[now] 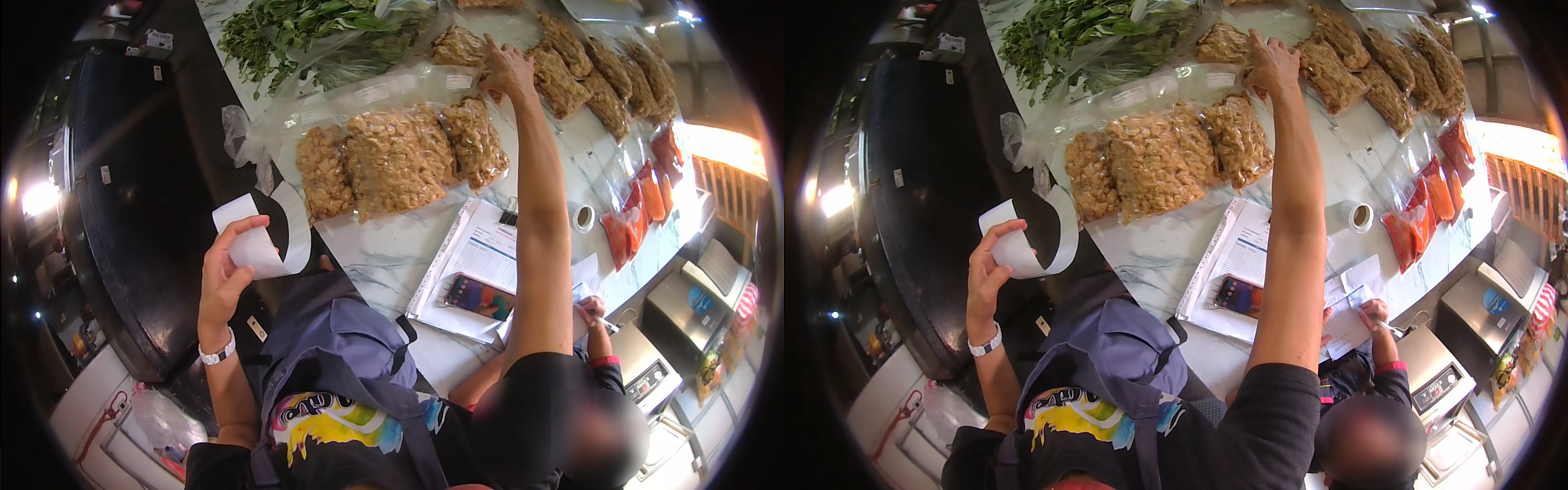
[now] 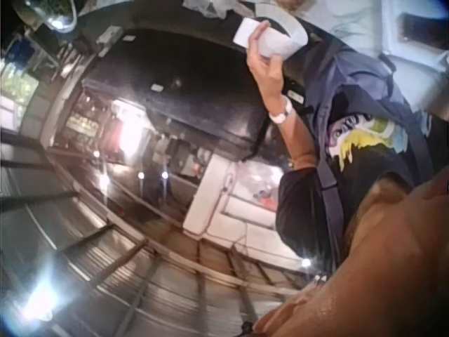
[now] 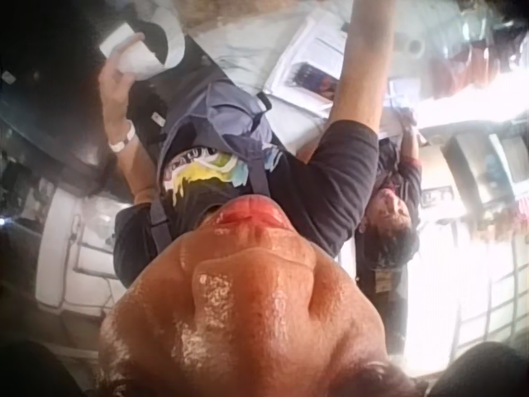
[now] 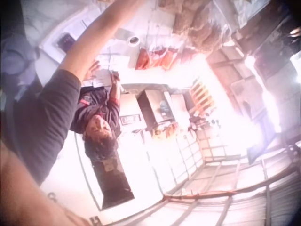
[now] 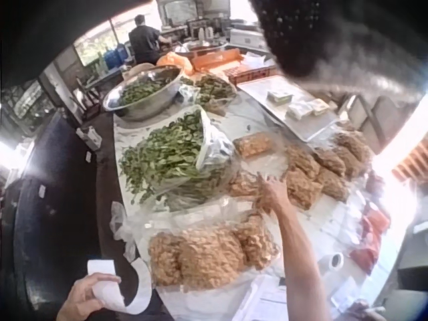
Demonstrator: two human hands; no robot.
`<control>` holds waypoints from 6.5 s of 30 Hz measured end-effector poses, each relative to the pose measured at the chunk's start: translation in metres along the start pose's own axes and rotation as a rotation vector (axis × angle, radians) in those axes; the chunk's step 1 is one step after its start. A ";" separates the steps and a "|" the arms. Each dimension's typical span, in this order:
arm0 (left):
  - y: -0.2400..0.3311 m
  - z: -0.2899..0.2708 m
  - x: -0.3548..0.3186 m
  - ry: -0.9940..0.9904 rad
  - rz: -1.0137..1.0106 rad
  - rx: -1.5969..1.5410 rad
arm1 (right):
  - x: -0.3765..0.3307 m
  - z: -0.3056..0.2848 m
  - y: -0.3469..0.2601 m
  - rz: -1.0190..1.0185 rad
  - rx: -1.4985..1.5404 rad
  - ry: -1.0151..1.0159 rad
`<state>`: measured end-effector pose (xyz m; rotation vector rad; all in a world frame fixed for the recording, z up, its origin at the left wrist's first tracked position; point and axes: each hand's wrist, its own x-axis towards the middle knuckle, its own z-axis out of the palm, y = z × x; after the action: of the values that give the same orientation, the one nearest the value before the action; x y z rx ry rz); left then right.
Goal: The person writes on a receipt, tears off labels, and sticks them onto plastic bags containing food items. They handle multiple bags one at a time, placing labels on each and arranging them on the counter.
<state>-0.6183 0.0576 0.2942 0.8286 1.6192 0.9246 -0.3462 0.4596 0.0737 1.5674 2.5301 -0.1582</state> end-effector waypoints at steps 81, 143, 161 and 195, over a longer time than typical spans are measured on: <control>-0.004 0.155 0.163 -0.101 0.345 0.375 | -0.283 -0.076 -0.017 0.425 1.035 0.706; -0.036 0.177 0.079 -0.273 0.121 0.453 | -0.082 0.036 0.042 0.189 0.295 0.186; -0.027 0.126 0.035 -0.240 0.025 0.183 | -0.182 0.013 0.024 0.553 0.287 -0.055; 0.029 0.051 0.058 -0.218 0.191 -0.206 | -0.303 -0.140 -0.168 -0.263 1.472 0.189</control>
<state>-0.5791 0.1295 0.2862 0.9162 1.2511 1.0755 -0.3755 0.1431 0.2703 1.4262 2.7349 -2.3885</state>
